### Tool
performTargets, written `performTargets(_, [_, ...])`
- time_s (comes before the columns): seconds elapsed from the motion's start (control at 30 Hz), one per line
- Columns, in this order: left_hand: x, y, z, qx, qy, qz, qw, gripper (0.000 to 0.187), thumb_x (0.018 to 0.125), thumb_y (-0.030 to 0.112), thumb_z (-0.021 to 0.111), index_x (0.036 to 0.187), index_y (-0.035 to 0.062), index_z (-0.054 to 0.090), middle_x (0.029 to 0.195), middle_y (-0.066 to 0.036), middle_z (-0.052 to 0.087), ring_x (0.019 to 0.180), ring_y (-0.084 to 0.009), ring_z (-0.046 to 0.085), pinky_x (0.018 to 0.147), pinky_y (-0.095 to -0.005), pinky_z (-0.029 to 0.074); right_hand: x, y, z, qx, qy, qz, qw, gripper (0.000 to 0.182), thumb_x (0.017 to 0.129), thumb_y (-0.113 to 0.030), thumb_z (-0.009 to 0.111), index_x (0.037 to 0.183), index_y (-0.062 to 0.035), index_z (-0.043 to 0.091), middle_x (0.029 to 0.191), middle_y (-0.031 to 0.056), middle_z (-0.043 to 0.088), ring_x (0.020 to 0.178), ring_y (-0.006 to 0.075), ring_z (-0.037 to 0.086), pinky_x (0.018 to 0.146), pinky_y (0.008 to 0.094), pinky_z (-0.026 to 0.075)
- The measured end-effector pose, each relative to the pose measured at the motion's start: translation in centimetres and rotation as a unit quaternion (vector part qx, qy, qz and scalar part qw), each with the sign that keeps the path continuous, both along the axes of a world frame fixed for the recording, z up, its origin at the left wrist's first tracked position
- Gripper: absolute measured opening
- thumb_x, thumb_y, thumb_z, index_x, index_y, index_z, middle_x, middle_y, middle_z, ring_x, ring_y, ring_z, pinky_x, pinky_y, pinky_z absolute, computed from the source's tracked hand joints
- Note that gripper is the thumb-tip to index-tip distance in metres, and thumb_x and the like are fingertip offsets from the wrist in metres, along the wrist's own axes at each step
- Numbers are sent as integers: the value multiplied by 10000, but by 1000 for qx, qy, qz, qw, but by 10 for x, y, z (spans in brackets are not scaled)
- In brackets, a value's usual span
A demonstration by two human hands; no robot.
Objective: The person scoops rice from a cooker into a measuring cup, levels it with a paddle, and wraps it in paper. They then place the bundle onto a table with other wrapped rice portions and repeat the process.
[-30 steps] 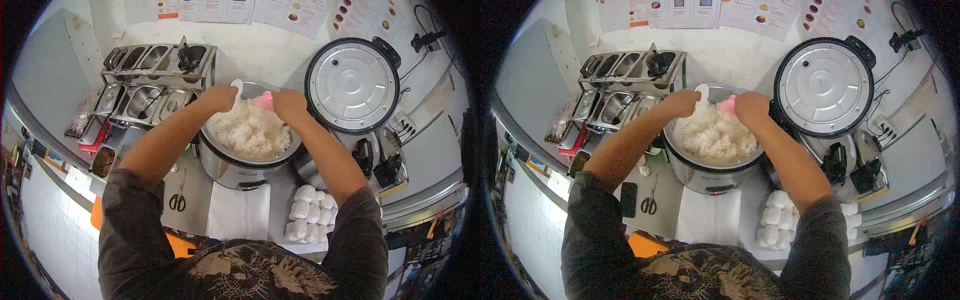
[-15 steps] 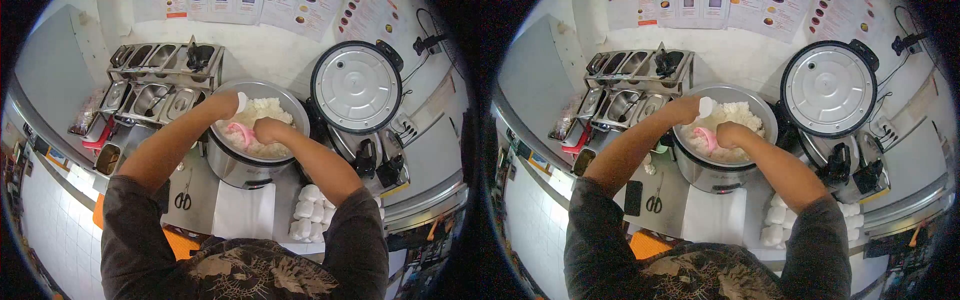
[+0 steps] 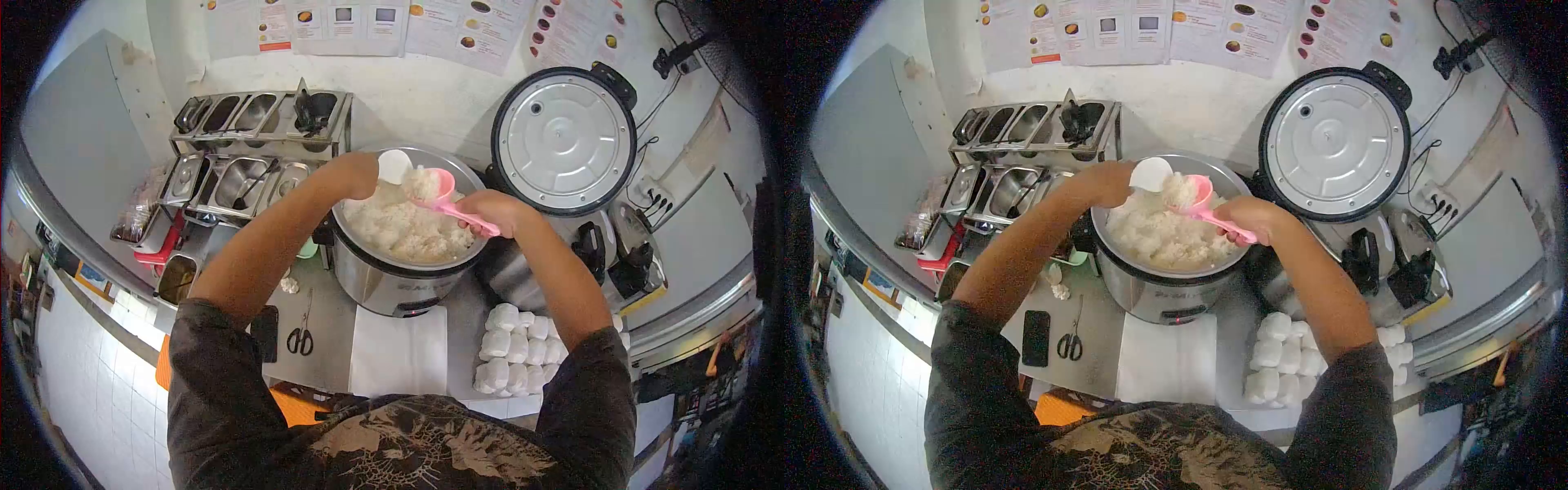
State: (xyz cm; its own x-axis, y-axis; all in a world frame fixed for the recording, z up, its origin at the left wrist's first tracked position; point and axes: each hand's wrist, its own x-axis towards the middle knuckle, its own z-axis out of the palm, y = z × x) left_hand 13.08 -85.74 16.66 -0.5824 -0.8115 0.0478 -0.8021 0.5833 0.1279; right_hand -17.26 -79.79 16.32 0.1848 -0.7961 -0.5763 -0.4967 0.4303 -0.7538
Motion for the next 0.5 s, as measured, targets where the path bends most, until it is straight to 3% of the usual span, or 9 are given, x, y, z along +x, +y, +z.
performTargets(0.1, [-3,16,6,-52,101,22,993,402,973,209,562,1303,-19,568,1057,-281,680,1039,-428,654,899,-503,510,-10,24,5,-26,-130,-46,990,257,947,-156,558,1168,-32,602,896,40,584,595,84,513,474,218,422])
performTargets(0.13, [-4,23,9,-48,125,20,991,387,983,211,550,1308,4,577,1071,-269,682,1038,-425,655,897,-503,509,-11,34,7,-32,-179,-55,982,332,957,-117,546,1275,-22,552,929,42,584,589,79,505,458,200,402])
performTargets(0.23, [-5,43,14,-31,186,17,982,358,1005,216,521,1325,73,595,1109,-241,684,1036,-422,655,892,-500,508,-8,64,7,-23,-237,-113,965,287,971,-119,556,1240,-22,588,892,30,584,598,71,508,442,181,376])
performTargets(0.3, [-5,51,9,-16,215,14,976,352,1011,216,513,1338,119,595,1129,-231,681,1031,-424,654,894,-499,505,-7,78,0,-35,-238,-123,963,197,965,-132,598,1133,-38,640,835,15,578,602,66,508,430,172,347])
performTargets(0.4, [-8,63,-5,24,188,-107,976,343,1002,197,503,1310,85,605,1144,-231,673,1054,-434,631,908,-505,491,-9,95,-3,-44,-242,-146,958,160,937,-157,658,1061,-56,658,793,-2,564,576,56,483,424,188,330])
performTargets(0.5, [-34,93,-3,55,190,-115,973,348,1009,202,489,1316,83,603,1150,-234,671,1065,-431,630,918,-509,486,-4,96,-9,-43,-232,-120,964,141,938,-161,640,1029,-57,663,788,-6,559,560,59,475,425,200,330])
